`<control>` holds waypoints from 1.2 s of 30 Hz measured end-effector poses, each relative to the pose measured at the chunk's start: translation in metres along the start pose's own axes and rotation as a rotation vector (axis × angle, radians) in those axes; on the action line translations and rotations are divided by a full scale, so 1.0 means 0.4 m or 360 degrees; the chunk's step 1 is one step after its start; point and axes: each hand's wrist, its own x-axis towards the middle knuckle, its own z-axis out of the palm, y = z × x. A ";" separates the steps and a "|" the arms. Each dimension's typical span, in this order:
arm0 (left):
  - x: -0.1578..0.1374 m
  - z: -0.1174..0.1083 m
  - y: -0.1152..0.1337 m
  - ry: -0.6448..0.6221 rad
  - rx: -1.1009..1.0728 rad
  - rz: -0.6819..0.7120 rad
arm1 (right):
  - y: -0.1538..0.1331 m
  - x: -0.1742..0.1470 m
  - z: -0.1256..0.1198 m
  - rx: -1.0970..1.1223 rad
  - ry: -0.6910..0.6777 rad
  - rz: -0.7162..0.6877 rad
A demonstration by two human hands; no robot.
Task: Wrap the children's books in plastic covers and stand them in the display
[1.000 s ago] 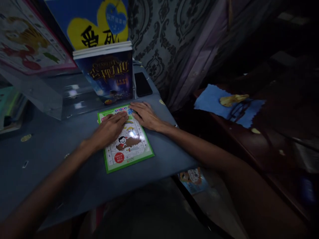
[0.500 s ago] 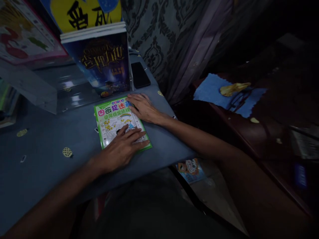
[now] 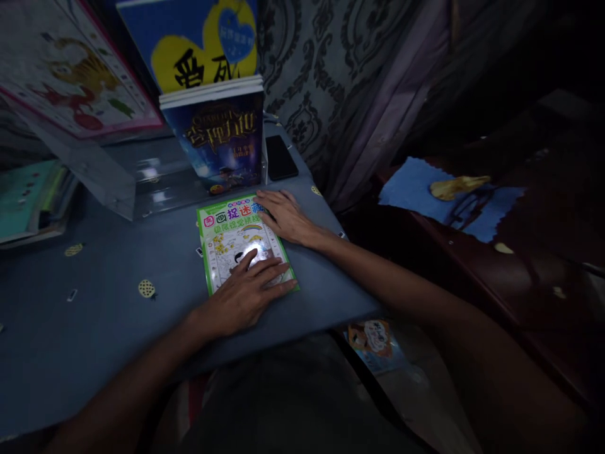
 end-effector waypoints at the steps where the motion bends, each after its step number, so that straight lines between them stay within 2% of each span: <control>1: -0.002 0.003 -0.001 0.0023 -0.0003 -0.0005 | -0.001 -0.001 -0.001 -0.0003 -0.0011 0.0000; 6: -0.008 0.012 -0.007 0.0137 -0.0033 0.0004 | -0.010 -0.040 -0.007 -0.0055 -0.0060 -0.0034; 12: -0.006 0.021 0.001 0.0384 -0.0081 0.0018 | -0.044 -0.165 -0.030 -0.0101 -0.0093 -0.0161; 15: -0.007 0.010 -0.003 0.0548 -0.0243 0.0014 | -0.068 -0.228 -0.047 -0.0118 -0.0118 -0.0194; 18: -0.027 -0.018 -0.052 0.0652 -0.0390 -0.0118 | -0.088 -0.278 -0.059 -0.0127 -0.0127 -0.0216; 23: -0.103 -0.057 -0.208 0.0655 -0.0140 -0.0602 | -0.107 -0.331 -0.052 -0.0152 -0.0016 -0.0249; 27: -0.144 -0.047 -0.275 0.0577 -0.0035 -0.0731 | -0.144 -0.339 -0.026 -0.0172 -0.0010 -0.0376; 36: -0.146 -0.011 -0.265 0.0579 0.0105 -0.0756 | -0.339 -0.254 0.025 0.0027 -0.0453 -0.0783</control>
